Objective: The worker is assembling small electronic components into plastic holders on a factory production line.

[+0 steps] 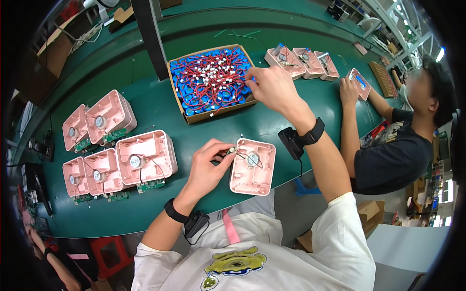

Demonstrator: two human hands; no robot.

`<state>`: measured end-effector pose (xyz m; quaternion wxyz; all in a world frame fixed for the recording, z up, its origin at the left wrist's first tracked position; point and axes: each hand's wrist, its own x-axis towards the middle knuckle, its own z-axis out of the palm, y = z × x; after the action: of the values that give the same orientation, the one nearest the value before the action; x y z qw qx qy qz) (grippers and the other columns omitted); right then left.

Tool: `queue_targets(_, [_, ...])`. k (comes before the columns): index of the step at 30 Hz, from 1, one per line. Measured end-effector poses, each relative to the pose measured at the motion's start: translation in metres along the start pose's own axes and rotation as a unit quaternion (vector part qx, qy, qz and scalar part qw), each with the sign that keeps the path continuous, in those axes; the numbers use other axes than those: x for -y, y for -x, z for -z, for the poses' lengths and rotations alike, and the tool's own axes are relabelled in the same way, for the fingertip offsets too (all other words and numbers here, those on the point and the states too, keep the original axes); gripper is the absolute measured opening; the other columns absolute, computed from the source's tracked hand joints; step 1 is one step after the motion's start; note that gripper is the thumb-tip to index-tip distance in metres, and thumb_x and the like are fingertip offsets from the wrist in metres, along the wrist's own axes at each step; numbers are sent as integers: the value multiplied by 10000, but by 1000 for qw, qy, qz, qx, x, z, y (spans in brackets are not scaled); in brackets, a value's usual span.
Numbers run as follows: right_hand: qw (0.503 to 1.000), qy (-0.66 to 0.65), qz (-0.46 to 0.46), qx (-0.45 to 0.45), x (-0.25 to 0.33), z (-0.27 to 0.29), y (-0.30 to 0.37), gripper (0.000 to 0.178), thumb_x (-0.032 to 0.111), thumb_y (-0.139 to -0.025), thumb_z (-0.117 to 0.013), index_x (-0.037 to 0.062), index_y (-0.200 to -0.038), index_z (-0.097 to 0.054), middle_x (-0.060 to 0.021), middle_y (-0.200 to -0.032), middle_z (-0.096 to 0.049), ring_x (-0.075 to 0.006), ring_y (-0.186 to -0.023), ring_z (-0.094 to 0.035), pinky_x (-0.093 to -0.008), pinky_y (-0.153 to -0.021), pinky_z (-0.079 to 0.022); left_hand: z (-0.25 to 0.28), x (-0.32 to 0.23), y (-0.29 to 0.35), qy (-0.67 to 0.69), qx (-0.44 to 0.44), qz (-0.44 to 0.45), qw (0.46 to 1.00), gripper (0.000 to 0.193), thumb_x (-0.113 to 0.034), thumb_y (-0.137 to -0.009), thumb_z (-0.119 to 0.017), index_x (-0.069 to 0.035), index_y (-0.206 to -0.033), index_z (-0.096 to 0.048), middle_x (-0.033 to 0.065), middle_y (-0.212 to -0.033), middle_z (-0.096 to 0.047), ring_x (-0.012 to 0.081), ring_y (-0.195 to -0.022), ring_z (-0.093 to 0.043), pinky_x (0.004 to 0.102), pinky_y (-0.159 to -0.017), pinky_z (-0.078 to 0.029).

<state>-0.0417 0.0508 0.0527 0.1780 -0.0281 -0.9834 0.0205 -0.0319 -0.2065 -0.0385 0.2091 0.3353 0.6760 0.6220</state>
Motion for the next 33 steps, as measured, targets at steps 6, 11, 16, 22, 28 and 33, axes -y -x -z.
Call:
queue_targets(6, [999, 41, -21, -24, 13, -12, 1, 153, 192, -900, -700, 83, -973, -778, -171, -726, -719, -377, -678, -710, -467, -638, -566, 0, -2, 1, 0, -1, 6, 1000, 212, 15, -940, -741, 41, -1150, -747, 67, -1045, -665, 111, -893, -655, 244, -736, -561])
queue_targets(11, [995, 32, 19, -90, -7, -7, -10, 151, 172, -919, -675, 61, -964, -767, -187, -730, -719, -373, -670, -712, -462, -606, -565, -2, -1, 3, 5, -2, 9, 1000, 211, 11, -942, -742, 41, -1151, -746, 68, -1044, -665, 113, -887, -656, 243, -736, -561])
queue_targets(16, [998, 45, -15, -36, -2, 7, -15, 148, 150, -948, -677, 31, -985, -758, -156, -741, -739, -267, -678, -736, -381, -615, -560, 0, 0, 2, 7, -2, 2, 1000, 210, 8, -941, -744, 43, -1148, -744, 68, -1037, -663, 113, -883, -655, 241, -731, -558])
queue_targets(22, [848, -507, -149, -39, -13, 40, 6, 167, 150, -975, -727, 7, -1061, -740, -6, -828, -711, -74, -726, -646, -234, -639, -478, -2, -2, 2, 0, 1, 6, 1000, 212, 10, -935, -752, 47, -1144, -743, 61, -1030, -651, 103, -878, -642, 235, -725, -549])
queue_targets(28, [765, -626, -145, -40, 3, 93, 31, 183, 130, -972, -735, -4, -1096, -723, 35, -854, -685, -37, -698, -590, -188, -613, -422, -2, 0, 3, 10, -2, 30, 999, 210, 20, -935, -750, 47, -1143, -737, 43, -1020, -636, 88, -883, -621, 225, -721, -534])
queue_targets(33, [720, -682, -128, 11, 14, 116, 55, 151, 102, -954, -745, -1, -1058, -713, -49, -872, -730, -39, -604, -543, -181, -537, -386, -2, 8, 6, 30, 0, 48, 998, 209, 1, -918, -766, 52, -1119, -736, 43, -952, -628, 86, -804, -603, 228, -672, -511])
